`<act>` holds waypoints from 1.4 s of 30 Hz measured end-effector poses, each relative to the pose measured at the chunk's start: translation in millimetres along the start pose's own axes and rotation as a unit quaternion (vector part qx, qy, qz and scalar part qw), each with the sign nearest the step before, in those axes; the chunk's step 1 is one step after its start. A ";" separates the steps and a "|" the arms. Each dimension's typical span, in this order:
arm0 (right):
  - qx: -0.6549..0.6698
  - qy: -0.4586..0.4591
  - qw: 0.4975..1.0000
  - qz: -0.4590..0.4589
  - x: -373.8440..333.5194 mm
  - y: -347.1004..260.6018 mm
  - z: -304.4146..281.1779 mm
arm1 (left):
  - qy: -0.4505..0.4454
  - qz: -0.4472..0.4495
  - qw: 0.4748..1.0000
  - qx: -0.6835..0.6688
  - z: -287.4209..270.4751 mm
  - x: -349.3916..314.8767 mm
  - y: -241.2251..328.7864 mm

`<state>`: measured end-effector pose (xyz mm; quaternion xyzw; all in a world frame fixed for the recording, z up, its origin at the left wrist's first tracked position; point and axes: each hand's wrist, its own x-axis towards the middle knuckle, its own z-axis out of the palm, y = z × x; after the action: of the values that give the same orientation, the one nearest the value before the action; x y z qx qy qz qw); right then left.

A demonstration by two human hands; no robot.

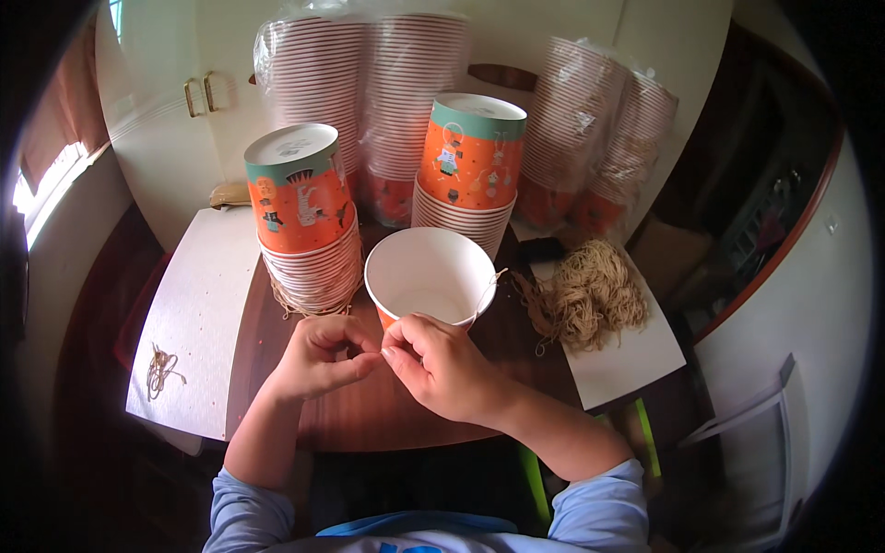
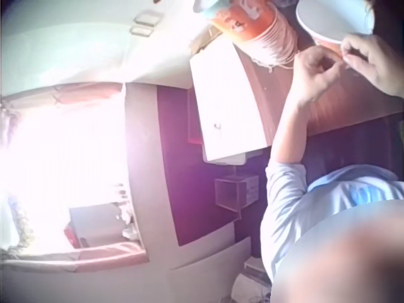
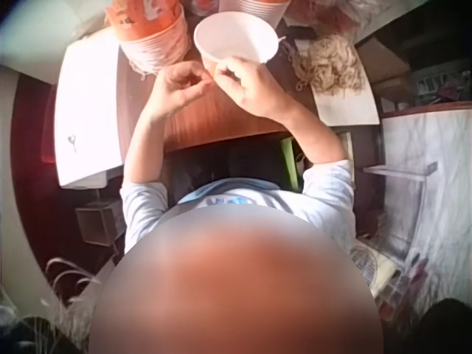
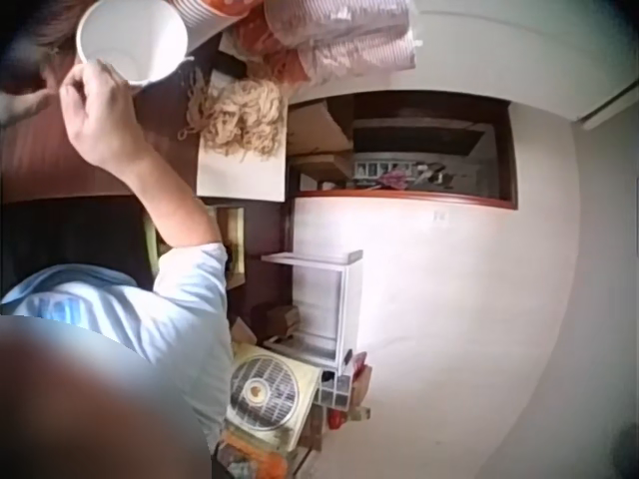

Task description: Manually tying elastic strings through holes in paper cups.

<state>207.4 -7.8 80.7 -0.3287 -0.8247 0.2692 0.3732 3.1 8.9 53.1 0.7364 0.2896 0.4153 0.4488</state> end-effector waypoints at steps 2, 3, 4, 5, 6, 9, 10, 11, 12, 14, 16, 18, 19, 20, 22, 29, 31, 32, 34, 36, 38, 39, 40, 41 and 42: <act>0.022 -0.015 0.999 0.030 3.0 1.1 -2.3 | 0.015 0.049 0.998 0.028 0.9 1.9 -4.4; 0.056 -0.029 0.995 0.074 5.6 -1.6 -3.9 | 0.033 0.099 0.993 0.058 0.9 1.8 -4.6; 0.090 -0.042 0.988 0.118 6.8 -3.0 -4.5 | 0.033 0.098 0.993 0.059 1.4 1.5 -4.0; 0.091 -0.042 0.988 0.117 7.1 0.7 -3.4 | 0.048 0.117 0.988 0.092 2.3 1.6 -3.4; 0.090 -0.035 0.991 0.091 7.3 7.8 -2.2 | 0.062 0.137 0.981 0.125 3.4 2.3 -3.2; 0.075 -0.032 0.995 0.061 7.9 12.3 -4.1 | 0.069 0.184 0.967 0.160 4.8 4.6 -5.9; 0.061 -0.035 0.996 0.058 8.6 12.7 -5.3 | 0.069 0.183 0.967 0.160 4.6 4.6 -6.0; 0.062 -0.035 0.996 0.058 9.1 12.5 -6.5 | 0.071 0.192 0.963 0.177 4.3 4.7 -5.3; 0.041 -0.036 0.997 0.048 9.8 11.3 -7.7 | 0.072 0.201 0.957 0.194 3.8 4.7 -4.8; 0.022 -0.037 0.998 0.038 11.5 8.3 -9.7 | 0.081 0.222 0.947 0.217 3.4 4.9 -5.0; 0.021 -0.042 0.999 0.016 14.4 5.8 -10.7 | 0.090 0.244 0.936 0.239 2.2 4.6 -5.9; 0.014 -0.048 0.999 0.009 17.2 7.0 -12.6 | 0.104 0.270 0.924 0.249 2.1 5.8 -7.3; 0.006 -0.054 0.999 0.001 18.8 8.4 -14.8 | 0.102 0.270 0.925 0.249 2.8 7.0 -7.1; 0.008 -0.052 0.999 0.002 22.1 10.3 -16.8 | 0.118 0.252 0.929 0.243 3.2 7.8 -6.5; 0.006 -0.058 0.998 0.034 32.3 14.4 -19.4 | 0.160 0.216 0.937 0.224 3.7 10.6 -7.6; -0.062 -0.037 0.990 0.123 91.0 72.1 -23.8 | 0.286 0.056 0.941 0.172 -7.7 29.4 -56.1; -0.056 -0.043 0.989 0.133 96.6 79.2 -18.9 | 0.289 0.019 0.947 0.141 -5.0 32.7 -68.6; -0.052 -0.053 0.987 0.144 98.7 81.6 -17.2 | 0.286 0.019 0.947 0.143 -5.3 35.5 -73.8; -0.054 -0.053 0.987 0.142 101.9 79.0 -13.3 | 0.280 -0.001 0.950 0.139 -6.6 36.4 -79.6; -0.059 -0.052 0.987 0.141 103.9 79.1 -11.8 | 0.283 -0.018 0.953 0.107 -6.3 39.1 -80.7; -0.060 -0.069 0.986 0.141 105.2 80.9 -11.8 | 0.287 -0.034 0.955 0.072 -5.8 42.0 -83.7; -0.060 -0.067 0.986 0.142 105.5 82.9 -10.9 | 0.285 -0.030 0.955 0.072 -6.4 43.1 -85.4; -0.071 -0.063 0.988 0.124 105.7 86.6 -9.1 | 0.284 -0.026 0.956 0.071 -6.8 44.0 -87.1; -0.082 -0.059 0.989 0.107 105.8 89.0 -8.1 | 0.283 -0.026 0.956 0.071 -7.0 44.9 -89.0; -0.081 -0.060 0.989 0.107 106.1 88.6 -7.1 | 0.274 -0.008 0.958 0.088 -7.8 44.8 -91.8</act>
<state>189.6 129.1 70.3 -0.4275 -0.8246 0.2591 0.2647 13.2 87.4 -12.0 0.6287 0.4427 0.5700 0.2894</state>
